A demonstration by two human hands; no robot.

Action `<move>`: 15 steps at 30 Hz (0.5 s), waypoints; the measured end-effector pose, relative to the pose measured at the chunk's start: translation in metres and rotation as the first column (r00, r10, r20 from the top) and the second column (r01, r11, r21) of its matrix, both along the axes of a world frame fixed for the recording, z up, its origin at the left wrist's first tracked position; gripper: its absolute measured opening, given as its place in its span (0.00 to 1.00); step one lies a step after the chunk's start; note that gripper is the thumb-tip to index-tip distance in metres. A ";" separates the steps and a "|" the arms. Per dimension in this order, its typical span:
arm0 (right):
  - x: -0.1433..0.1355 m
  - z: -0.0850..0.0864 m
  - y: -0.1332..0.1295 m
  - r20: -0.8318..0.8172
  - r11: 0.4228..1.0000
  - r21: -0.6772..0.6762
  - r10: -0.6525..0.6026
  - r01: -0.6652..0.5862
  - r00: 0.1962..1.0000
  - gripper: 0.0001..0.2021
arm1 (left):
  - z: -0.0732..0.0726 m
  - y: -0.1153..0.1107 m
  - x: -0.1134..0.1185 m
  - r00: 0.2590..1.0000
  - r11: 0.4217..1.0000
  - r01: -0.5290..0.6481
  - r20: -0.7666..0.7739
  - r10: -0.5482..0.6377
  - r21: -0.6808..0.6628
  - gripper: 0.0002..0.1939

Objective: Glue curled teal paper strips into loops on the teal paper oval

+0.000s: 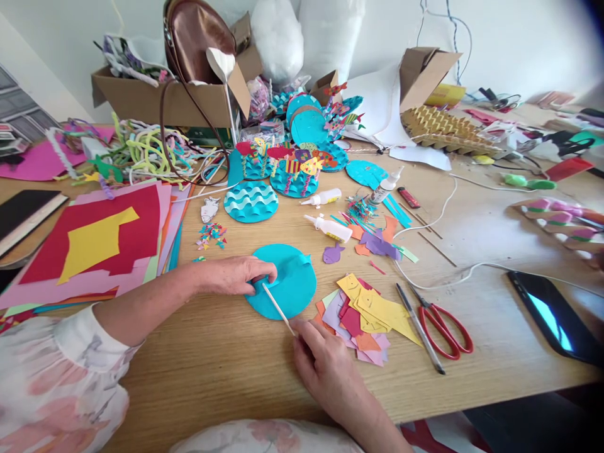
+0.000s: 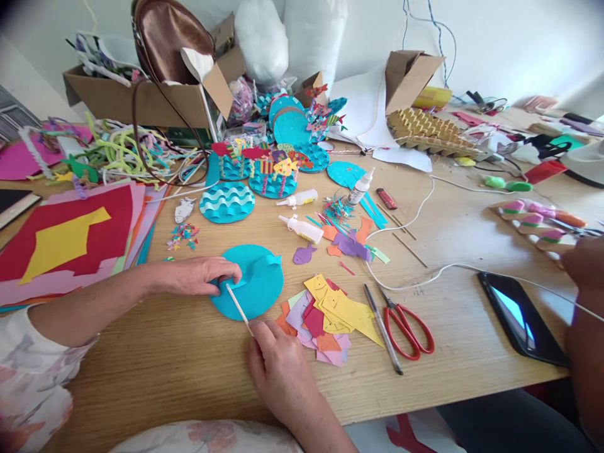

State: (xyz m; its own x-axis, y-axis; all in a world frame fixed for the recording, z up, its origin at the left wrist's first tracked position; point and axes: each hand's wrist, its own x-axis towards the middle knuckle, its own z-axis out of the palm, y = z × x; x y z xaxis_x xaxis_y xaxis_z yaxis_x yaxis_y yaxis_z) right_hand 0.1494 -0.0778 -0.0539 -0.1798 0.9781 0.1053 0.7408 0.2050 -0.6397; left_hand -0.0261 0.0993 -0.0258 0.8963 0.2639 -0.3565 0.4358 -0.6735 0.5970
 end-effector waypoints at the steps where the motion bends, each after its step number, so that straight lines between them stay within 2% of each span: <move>1: 0.000 0.000 0.000 0.011 1.000 -0.003 0.002 -0.002 1.000 0.10 | 0.000 0.000 0.000 1.000 1.000 -0.001 0.001 0.001 0.001 0.18; 15: -0.001 -0.001 0.000 0.079 1.000 -0.021 0.008 -0.006 0.997 0.10 | -0.005 -0.001 -0.002 0.999 1.000 -0.012 0.036 0.012 0.000 0.17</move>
